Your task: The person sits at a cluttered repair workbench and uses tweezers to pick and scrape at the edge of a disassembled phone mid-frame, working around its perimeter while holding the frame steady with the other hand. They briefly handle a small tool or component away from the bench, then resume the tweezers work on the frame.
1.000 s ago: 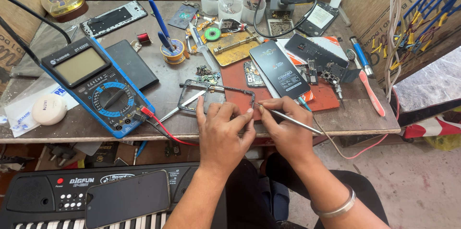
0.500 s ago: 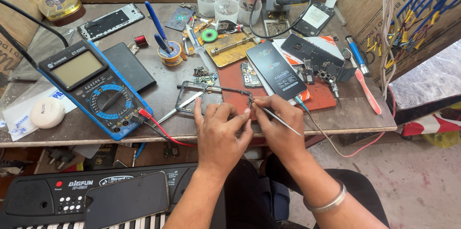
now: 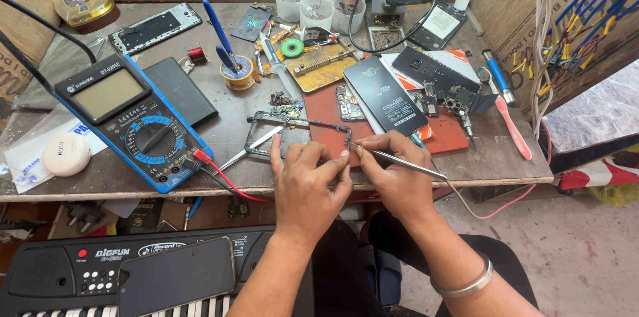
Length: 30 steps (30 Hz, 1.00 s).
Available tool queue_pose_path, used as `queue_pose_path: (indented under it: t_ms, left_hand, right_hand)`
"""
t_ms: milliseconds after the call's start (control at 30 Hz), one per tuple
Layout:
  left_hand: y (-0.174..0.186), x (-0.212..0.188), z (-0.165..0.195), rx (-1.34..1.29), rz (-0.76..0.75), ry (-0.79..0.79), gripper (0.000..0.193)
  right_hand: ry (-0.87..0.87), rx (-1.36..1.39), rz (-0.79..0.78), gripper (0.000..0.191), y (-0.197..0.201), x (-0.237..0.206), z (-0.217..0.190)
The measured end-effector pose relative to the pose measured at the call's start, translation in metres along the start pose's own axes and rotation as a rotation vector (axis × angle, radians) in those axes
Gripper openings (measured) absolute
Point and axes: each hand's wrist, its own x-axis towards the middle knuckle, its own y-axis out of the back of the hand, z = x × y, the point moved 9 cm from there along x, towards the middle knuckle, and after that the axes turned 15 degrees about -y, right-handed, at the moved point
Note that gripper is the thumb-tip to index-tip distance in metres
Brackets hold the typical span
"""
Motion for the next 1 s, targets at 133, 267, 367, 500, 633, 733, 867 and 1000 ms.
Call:
queue_pose_path:
  t_ms: [133, 267, 367, 500, 633, 733, 867, 1000]
  left_hand:
    - [0.000, 0.000, 0.000, 0.004, 0.003, -0.004, 0.008]
    - [0.000, 0.000, 0.000, 0.000, -0.005, 0.000, 0.008]
    - [0.000, 0.000, 0.000, 0.002, -0.003, -0.002, 0.008]
    - [0.000, 0.000, 0.000, 0.000, 0.004, -0.007, 0.008]
    - [0.000, 0.000, 0.000, 0.001, 0.005, -0.005, 0.009]
    - [0.000, 0.000, 0.000, 0.002, 0.003, -0.002, 0.008]
    - [-0.001, 0.000, -0.001, 0.005, -0.008, 0.004, 0.008]
    - [0.000, 0.000, 0.000, 0.000, -0.002, -0.003, 0.010]
  right_hand:
    - [-0.011, -0.004, -0.017, 0.010, -0.002, 0.002, -0.002]
    - [0.012, -0.010, -0.011, 0.010, -0.004, 0.002, -0.004]
    - [0.035, -0.025, 0.006, 0.011, -0.004, 0.001, -0.005]
    - [0.011, -0.030, 0.012, 0.011, -0.006, 0.002, -0.002]
    - [-0.095, 0.085, -0.041, 0.010, -0.008, 0.003, 0.009]
    - [-0.012, 0.047, 0.041, 0.013, 0.002, 0.001, 0.005]
    - [-0.090, 0.170, 0.008, 0.015, 0.003, 0.001, 0.013]
    - [0.013, 0.027, 0.030, 0.015, 0.004, -0.001, 0.003]
